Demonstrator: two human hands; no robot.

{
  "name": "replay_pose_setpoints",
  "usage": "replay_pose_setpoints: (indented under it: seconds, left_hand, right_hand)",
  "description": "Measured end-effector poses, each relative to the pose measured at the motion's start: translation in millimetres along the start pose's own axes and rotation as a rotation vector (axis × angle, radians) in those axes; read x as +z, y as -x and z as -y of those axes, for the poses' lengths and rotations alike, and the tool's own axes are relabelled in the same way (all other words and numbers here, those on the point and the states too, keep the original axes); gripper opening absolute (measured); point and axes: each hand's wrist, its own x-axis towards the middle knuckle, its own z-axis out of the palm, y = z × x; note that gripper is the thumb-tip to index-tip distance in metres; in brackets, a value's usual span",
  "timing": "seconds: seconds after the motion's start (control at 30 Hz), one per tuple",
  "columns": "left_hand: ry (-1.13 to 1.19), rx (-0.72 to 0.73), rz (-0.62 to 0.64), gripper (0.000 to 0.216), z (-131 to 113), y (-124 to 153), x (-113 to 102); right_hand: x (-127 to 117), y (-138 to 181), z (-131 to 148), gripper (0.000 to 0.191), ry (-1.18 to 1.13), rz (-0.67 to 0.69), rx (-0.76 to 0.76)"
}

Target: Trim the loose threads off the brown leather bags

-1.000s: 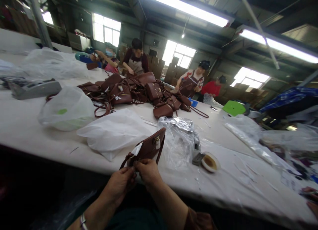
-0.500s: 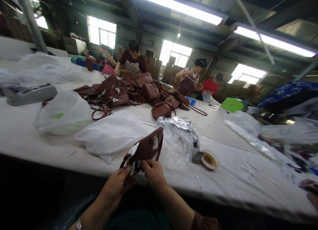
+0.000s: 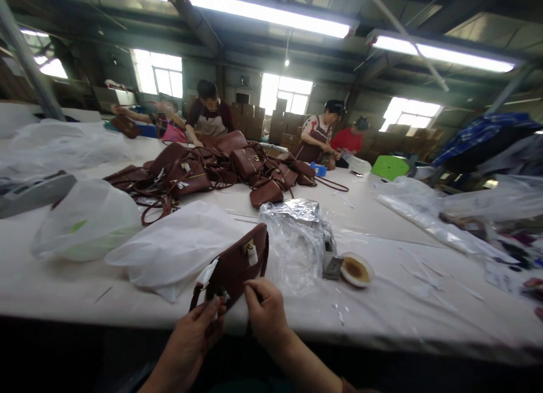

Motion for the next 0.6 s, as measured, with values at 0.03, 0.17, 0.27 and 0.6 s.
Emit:
replay_pose_setpoints:
  seconds: [0.03, 0.17, 0.27, 0.6]
  left_hand:
    - [-0.028, 0.018, -0.025, 0.018, 0.0, -0.9, 0.7]
    - [-0.060, 0.092, -0.103, 0.011, 1.7, -11.0, 4.3]
    - [-0.056, 0.112, -0.083, 0.015, 1.4, -16.3, 7.0]
    - [-1.033, 0.910, -0.359, 0.048, -56.0, -0.8, -38.2]
  right_hand:
    - [-7.2, -8.1, 2.5, 0.023, 0.008, -0.044, -0.064]
    - [-30.2, -36.6, 7.0, 0.021, 0.008, -0.174, -0.116]
    - [-32.0, -35.6, -0.4, 0.021, 0.007, -0.166, -0.086]
    - [-35.0, 22.7, -69.2, 0.023, 0.121, -0.088, 0.049]
